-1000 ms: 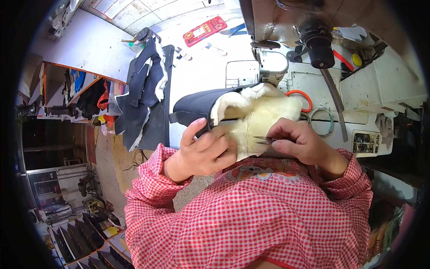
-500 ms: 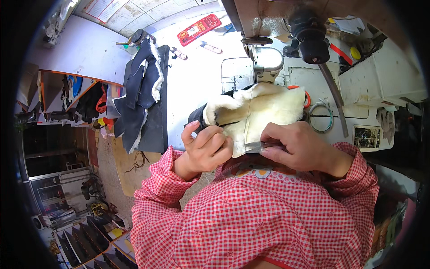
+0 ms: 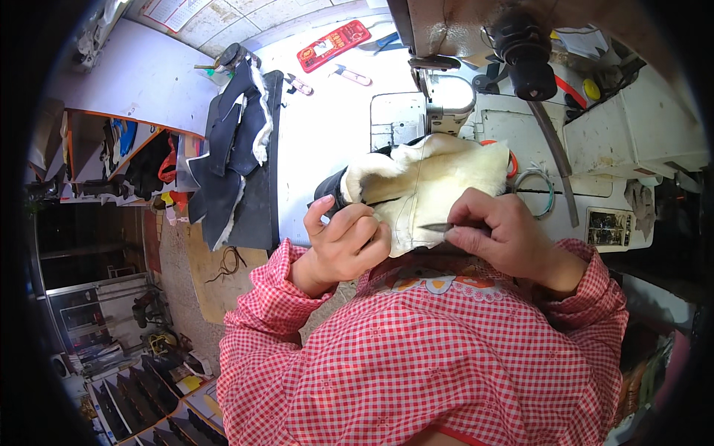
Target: The person sews a black leather boot with a white fur lining using a sewing machine. They align the boot under the needle, operate the machine, and trim excess thread with scissors. The person repeatedly inspects the boot and adjusts its position during the process.
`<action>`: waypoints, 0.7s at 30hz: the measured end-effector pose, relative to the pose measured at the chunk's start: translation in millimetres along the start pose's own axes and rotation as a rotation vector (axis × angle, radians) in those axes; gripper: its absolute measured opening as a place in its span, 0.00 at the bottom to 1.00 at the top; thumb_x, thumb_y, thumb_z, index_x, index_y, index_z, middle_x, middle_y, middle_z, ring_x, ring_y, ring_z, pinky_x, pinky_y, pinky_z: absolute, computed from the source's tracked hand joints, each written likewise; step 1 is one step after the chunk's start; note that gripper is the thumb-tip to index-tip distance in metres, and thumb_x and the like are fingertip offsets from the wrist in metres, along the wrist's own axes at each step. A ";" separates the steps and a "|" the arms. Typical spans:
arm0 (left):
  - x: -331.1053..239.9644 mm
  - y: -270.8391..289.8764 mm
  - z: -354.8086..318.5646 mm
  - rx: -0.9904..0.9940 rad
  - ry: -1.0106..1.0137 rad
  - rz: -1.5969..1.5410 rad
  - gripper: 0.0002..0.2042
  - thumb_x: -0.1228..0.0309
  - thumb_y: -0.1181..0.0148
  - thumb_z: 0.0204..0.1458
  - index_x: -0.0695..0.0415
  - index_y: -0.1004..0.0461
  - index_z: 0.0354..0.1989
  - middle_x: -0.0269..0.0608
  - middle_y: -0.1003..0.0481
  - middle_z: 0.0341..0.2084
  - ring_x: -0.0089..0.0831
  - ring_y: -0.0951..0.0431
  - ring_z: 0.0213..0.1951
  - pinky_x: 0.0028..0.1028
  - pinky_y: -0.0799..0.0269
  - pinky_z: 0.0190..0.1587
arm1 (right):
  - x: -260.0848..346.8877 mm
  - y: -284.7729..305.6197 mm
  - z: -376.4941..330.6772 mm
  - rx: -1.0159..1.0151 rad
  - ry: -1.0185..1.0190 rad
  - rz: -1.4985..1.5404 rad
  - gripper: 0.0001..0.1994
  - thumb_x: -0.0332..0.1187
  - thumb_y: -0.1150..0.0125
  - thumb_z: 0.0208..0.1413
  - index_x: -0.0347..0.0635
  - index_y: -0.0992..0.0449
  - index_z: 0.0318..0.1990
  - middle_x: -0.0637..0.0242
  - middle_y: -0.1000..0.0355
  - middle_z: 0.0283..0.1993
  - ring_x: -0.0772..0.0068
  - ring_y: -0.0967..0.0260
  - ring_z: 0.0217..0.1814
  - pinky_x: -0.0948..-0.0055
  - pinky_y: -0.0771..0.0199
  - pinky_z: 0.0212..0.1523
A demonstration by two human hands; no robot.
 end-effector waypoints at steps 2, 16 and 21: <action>-1.0 -0.6 0.2 -0.005 -0.004 0.007 0.07 0.74 0.41 0.39 0.46 0.32 0.24 0.26 0.36 0.20 0.22 0.26 0.33 0.42 0.52 0.60 | -3.0 2.0 2.0 -0.012 -0.055 -0.099 0.08 0.31 0.39 0.53 0.37 0.29 0.35 0.59 0.28 0.23 0.70 0.30 0.23 0.74 0.32 0.26; -4.6 -2.7 -2.1 -0.034 -0.026 0.019 0.07 0.73 0.41 0.39 0.46 0.32 0.24 0.26 0.35 0.20 0.22 0.26 0.33 0.41 0.52 0.59 | -2.9 -11.5 9.1 0.029 -0.059 -0.138 0.11 0.37 0.38 0.53 0.39 0.29 0.35 0.56 0.27 0.24 0.59 0.26 0.26 0.66 0.29 0.28; -2.9 1.9 -7.1 -0.059 -0.022 0.036 0.06 0.72 0.41 0.39 0.45 0.31 0.25 0.26 0.34 0.21 0.21 0.26 0.34 0.41 0.51 0.59 | -1.8 -3.2 1.9 -0.144 0.007 -0.027 0.13 0.36 0.34 0.50 0.38 0.29 0.38 0.60 0.29 0.21 0.67 0.28 0.23 0.72 0.30 0.24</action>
Point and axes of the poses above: each hand's wrist, its own z-axis towards the middle knuckle, its own y-axis out of the back of the hand, x = y × z, the point moved 4 cm from there along z, towards the middle knuckle
